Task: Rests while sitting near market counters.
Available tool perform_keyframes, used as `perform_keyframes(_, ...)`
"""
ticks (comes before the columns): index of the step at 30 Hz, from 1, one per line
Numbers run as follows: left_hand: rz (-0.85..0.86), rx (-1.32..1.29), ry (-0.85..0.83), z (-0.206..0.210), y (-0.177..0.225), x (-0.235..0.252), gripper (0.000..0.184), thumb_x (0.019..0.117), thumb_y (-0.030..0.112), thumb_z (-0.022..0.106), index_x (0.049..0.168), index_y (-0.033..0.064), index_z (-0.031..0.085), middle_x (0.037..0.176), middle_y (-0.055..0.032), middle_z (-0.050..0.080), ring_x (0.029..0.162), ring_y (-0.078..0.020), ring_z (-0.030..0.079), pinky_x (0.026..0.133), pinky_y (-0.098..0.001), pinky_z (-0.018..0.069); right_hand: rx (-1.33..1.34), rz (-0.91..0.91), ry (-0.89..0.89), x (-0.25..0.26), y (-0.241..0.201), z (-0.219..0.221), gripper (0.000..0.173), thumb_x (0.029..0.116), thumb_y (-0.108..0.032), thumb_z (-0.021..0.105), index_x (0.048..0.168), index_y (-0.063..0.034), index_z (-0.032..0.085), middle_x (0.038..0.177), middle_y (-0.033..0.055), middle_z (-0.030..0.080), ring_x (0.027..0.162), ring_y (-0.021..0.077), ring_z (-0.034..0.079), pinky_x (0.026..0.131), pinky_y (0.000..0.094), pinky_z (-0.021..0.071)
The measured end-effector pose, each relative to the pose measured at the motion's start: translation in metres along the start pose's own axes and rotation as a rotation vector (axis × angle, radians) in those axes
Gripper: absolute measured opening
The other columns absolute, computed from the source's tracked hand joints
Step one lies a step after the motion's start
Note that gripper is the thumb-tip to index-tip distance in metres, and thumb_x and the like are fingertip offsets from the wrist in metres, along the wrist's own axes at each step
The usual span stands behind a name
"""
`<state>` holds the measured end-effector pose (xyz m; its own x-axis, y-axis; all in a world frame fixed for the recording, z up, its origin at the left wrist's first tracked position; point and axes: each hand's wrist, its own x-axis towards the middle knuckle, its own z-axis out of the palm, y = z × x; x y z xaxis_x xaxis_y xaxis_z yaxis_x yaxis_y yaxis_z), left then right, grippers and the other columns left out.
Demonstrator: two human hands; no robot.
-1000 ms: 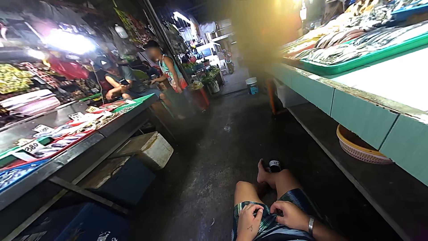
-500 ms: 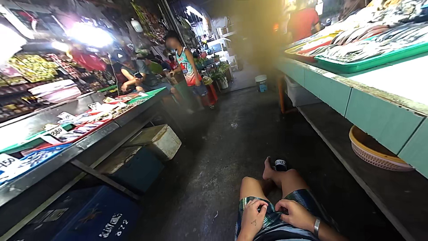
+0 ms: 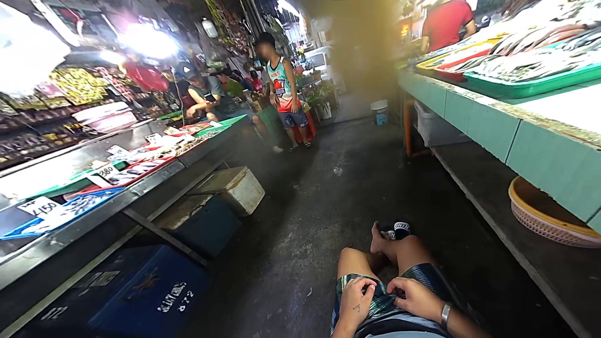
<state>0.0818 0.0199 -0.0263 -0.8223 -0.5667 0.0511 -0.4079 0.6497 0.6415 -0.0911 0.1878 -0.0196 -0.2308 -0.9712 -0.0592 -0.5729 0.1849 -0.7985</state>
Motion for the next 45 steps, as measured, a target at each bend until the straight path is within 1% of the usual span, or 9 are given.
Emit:
perform_keyframes(5,0.057,0.01,-0.009,0.006,0.01,0.005,0.027,0.1014,0.039,0.054,0.106,0.026,0.078,0.108,0.0112,0.073,0.111,-0.0036,0.063,0.104,-0.0333,0.0478,0.021,0.029,0.05,-0.01,0.007,-0.003,0.026,0.0907,-0.022,0.069,0.114,-0.0113,0.072,0.111,0.0069,0.071,0.103,0.0187,0.068,0.096,0.0407,0.0549)
perform_keyframes(10,0.088,0.035,-0.063,0.012,0.02,0.01,0.028,0.1015,0.041,0.053,0.108,0.0278,0.078,0.111,0.0128,0.073,0.113,-0.0033,0.062,0.107,-0.0354,0.0455,0.056,0.037,0.089,-0.016,0.015,-0.005,0.026,0.0898,-0.021,0.07,0.113,-0.0106,0.073,0.11,0.0071,0.071,0.102,0.0187,0.068,0.095,0.0409,0.0553)
perform_keyframes(13,0.066,0.032,-0.044,0.011,0.014,0.008,0.028,0.1016,0.041,0.054,0.108,0.0279,0.078,0.112,0.0127,0.073,0.113,-0.0036,0.062,0.106,-0.035,0.0464,0.045,0.014,0.081,-0.013,0.014,-0.003,0.026,0.0899,-0.022,0.07,0.113,-0.0112,0.073,0.109,0.0069,0.071,0.102,0.0181,0.068,0.094,0.0403,0.0555)
perform_keyframes(17,0.038,0.011,-0.008,0.004,0.006,0.002,0.026,0.1012,0.038,0.055,0.107,0.0267,0.078,0.11,0.0113,0.073,0.112,-0.0041,0.063,0.105,-0.0351,0.0481,0.018,0.015,0.026,-0.007,0.003,-0.003,0.027,0.0904,-0.021,0.07,0.116,-0.0105,0.072,0.112,0.0082,0.071,0.106,0.0198,0.067,0.098,0.0418,0.0538)
perform_keyframes(21,0.023,0.005,0.016,0.003,0.0,0.0,0.026,0.1008,0.037,0.055,0.106,0.0265,0.078,0.108,0.0109,0.074,0.11,-0.0041,0.064,0.103,-0.0346,0.0492,0.009,-0.008,0.021,-0.001,0.005,0.002,0.027,0.0904,-0.023,0.07,0.115,-0.0122,0.072,0.112,0.0065,0.071,0.106,0.0186,0.067,0.098,0.041,0.054)
perform_keyframes(25,0.03,0.006,0.008,0.003,0.003,0.0,0.027,0.101,0.037,0.054,0.106,0.0261,0.078,0.109,0.0111,0.073,0.111,-0.0038,0.064,0.103,-0.0345,0.0486,0.008,0.012,0.009,-0.005,0.002,-0.001,0.027,0.0915,-0.022,0.07,0.116,-0.0112,0.072,0.112,0.0073,0.071,0.106,0.0191,0.067,0.098,0.0406,0.0534)
perform_keyframes(34,0.093,0.013,-0.042,0.01,0.017,0.008,0.027,0.1016,0.039,0.054,0.107,0.0264,0.078,0.11,0.0116,0.073,0.111,-0.0035,0.063,0.104,-0.0344,0.0478,0.039,0.025,0.083,-0.015,0.013,-0.004,0.027,0.0901,-0.021,0.069,0.114,-0.0105,0.072,0.11,0.0076,0.071,0.104,0.0189,0.067,0.096,0.0411,0.0545)
perform_keyframes(40,0.068,0.006,-0.025,0.007,0.011,0.005,0.027,0.1017,0.039,0.054,0.107,0.0265,0.078,0.11,0.0117,0.073,0.112,-0.0034,0.063,0.105,-0.0338,0.0474,0.028,0.016,0.065,-0.011,0.011,-0.001,0.026,0.0905,-0.022,0.069,0.114,-0.0122,0.072,0.111,0.006,0.071,0.104,0.0171,0.067,0.097,0.0394,0.0545)
perform_keyframes(45,0.04,0.026,-0.011,0.005,0.006,0.003,0.027,0.1011,0.039,0.054,0.107,0.0267,0.078,0.11,0.0114,0.073,0.112,-0.0038,0.063,0.105,-0.0345,0.0473,0.025,0.01,0.038,-0.008,0.005,-0.002,0.027,0.0905,-0.022,0.07,0.115,-0.0114,0.072,0.111,0.0069,0.071,0.105,0.0177,0.067,0.097,0.0394,0.054)
